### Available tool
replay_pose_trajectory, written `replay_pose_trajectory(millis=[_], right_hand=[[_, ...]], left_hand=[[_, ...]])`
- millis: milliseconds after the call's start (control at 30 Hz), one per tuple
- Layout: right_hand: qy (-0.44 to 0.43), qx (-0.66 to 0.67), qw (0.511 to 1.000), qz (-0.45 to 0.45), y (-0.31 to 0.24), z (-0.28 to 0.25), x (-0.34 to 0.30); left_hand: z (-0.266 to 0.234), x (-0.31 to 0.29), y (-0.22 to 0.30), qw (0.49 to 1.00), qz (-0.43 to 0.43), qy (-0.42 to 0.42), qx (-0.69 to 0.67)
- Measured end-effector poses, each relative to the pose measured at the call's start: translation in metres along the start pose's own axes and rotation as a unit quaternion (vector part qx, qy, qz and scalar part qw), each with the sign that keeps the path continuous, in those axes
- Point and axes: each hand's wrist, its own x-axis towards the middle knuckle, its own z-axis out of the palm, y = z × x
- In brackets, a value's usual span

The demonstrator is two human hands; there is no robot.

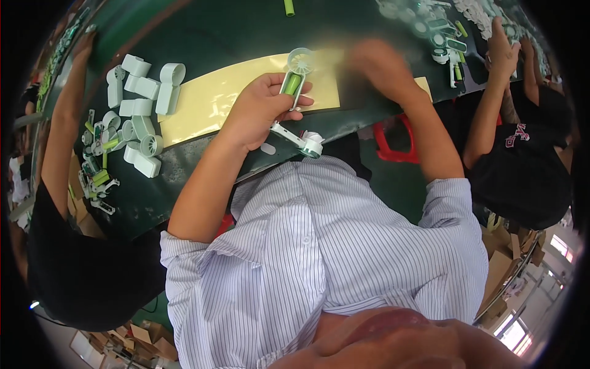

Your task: The person assembles portable handheld fans on an assembly line by inserting battery and motor components into plastic fan casings and snapping the outer covers closed by hand.

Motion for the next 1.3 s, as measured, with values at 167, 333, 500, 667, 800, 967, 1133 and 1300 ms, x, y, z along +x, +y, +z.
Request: replay_pose_trajectory(millis=[167, 333, 500, 667, 800, 967, 1133, 1300], right_hand=[[0.056, 0.337, 0.867, 0.362, -0.034, -0.024, 0.012], [-0.017, 0.424, 0.829, 0.364, -0.038, -0.027, 0.018], [-0.015, 0.212, 0.971, 0.111, -0.081, -0.028, 0.06], [-0.084, 0.289, 0.941, 0.156, -0.098, -0.007, 0.083], [-0.121, 0.203, 0.971, 0.02, -0.081, 0.012, 0.094], [-0.174, 0.154, 0.973, -0.008, -0.08, 0.016, 0.095], [-0.142, 0.146, 0.977, -0.063, -0.078, 0.022, 0.095], [-0.139, 0.083, 0.983, -0.087, -0.079, 0.024, 0.094]], left_hand=[[0.006, -0.008, -0.003, 0.999, 0.02, 0.032, -0.02], [0.006, -0.011, 0.005, 0.997, 0.048, 0.06, 0.013], [-0.006, -0.001, 0.0, 0.996, 0.068, 0.064, -0.009], [-0.009, 0.002, -0.009, 0.993, 0.093, 0.069, -0.03], [-0.013, 0.004, -0.009, 0.995, 0.087, 0.057, -0.006], [-0.021, 0.004, -0.012, 0.995, 0.083, 0.059, -0.019], [-0.024, 0.001, -0.004, 0.997, 0.069, 0.026, -0.014], [-0.03, 0.002, -0.005, 0.997, 0.055, -0.002, -0.049]])
